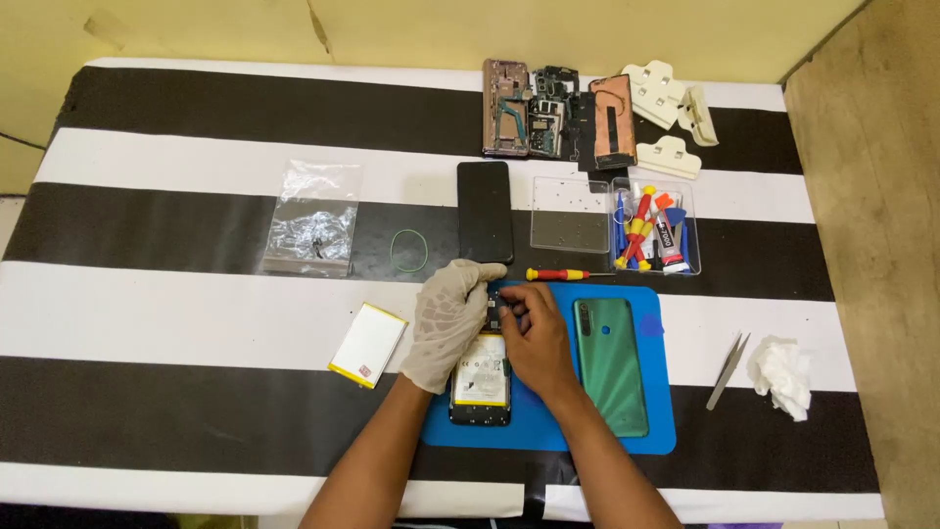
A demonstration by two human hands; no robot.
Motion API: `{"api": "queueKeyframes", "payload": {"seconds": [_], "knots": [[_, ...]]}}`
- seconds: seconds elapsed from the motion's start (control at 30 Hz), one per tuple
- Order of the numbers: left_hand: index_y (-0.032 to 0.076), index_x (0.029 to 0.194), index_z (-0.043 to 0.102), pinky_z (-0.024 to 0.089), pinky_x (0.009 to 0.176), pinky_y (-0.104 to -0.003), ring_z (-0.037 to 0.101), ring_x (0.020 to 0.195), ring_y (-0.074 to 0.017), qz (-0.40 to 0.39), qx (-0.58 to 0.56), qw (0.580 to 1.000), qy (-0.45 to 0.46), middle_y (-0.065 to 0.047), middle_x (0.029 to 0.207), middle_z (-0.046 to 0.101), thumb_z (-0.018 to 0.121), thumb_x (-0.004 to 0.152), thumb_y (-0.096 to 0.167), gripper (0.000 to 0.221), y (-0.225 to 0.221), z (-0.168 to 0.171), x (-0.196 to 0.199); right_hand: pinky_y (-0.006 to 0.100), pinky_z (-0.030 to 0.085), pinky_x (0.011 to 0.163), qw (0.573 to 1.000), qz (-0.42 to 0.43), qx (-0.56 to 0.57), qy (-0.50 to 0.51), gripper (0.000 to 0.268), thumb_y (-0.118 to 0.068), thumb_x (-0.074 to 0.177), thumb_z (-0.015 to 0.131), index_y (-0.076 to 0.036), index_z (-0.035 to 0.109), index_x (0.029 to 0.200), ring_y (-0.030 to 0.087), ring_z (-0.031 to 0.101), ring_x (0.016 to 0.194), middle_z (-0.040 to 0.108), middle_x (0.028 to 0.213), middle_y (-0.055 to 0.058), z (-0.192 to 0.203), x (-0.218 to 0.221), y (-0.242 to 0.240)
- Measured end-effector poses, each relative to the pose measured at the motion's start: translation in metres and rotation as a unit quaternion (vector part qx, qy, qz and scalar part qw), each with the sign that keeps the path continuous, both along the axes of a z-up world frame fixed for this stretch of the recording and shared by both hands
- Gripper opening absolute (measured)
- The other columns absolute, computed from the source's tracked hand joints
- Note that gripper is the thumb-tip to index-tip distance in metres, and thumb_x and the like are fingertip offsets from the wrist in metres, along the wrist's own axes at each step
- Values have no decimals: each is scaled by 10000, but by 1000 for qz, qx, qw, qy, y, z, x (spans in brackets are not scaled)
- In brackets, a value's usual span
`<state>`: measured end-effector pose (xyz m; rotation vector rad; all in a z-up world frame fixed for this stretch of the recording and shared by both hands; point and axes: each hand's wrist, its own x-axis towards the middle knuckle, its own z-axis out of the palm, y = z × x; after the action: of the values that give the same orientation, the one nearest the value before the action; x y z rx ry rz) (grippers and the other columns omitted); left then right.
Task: Disassembling a mobile phone by unscrewing internal components and prying off the internal frame.
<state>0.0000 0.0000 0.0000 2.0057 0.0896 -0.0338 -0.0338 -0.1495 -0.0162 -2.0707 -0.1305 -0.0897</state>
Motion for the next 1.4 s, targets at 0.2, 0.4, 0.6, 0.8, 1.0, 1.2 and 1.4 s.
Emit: {"api": "queueKeyframes", "payload": {"seconds": [0.2,0.4,0.6,0.8,1.0,1.2,1.4], "knots": [[270,1051,836,589,852,-443,732,973,-355,6,-9,1000,-21,-50,1009,792,585,888,211,305,-1,-5,2,358,541,653,1000,-1,5,-16,187,-15,937,632,-29,678,1118,268,646,878,629,1034,138,-3,1,-1],[344,1027,822,592,840,-407,738,956,-294,2,36,999,-35,34,972,782,606,892,244,273,-1,-21,8,375,549,647,999,4,-22,-47,193,2,915,638,-48,677,1098,280,663,873,628,1016,125,-4,6,3],[242,1026,840,608,802,-420,738,918,-340,-3,-14,998,-61,-52,946,804,604,895,180,277,0,-14,8,415,561,701,998,-6,-40,-38,213,6,938,593,-59,643,1134,304,662,889,607,1046,122,5,8,6],[288,1010,823,612,778,-358,747,886,-252,-14,13,997,-69,28,920,794,614,894,211,252,2,-21,11,439,572,717,997,-5,-70,-34,251,21,930,587,-39,603,1173,332,656,890,580,1075,139,9,9,12],[432,1004,802,606,817,-297,738,927,-156,-16,76,997,-10,164,941,762,601,890,300,266,1,-16,9,437,565,710,996,-7,-84,-43,262,-2,934,601,-54,600,1191,324,652,877,577,1087,130,5,8,12],[154,1036,834,587,795,-529,698,955,-465,17,14,1000,-9,-188,955,784,617,911,233,262,-8,23,6,438,570,702,996,-13,-79,-27,255,-17,932,591,-49,599,1186,323,665,874,580,1086,129,9,8,12],[158,1139,774,561,890,-335,741,962,-201,-41,39,980,-188,-28,1048,788,506,795,37,453,2,-10,3,363,564,830,996,-19,-81,-15,295,-103,949,625,-69,601,1242,257,632,991,585,1214,128,0,7,12]]}}
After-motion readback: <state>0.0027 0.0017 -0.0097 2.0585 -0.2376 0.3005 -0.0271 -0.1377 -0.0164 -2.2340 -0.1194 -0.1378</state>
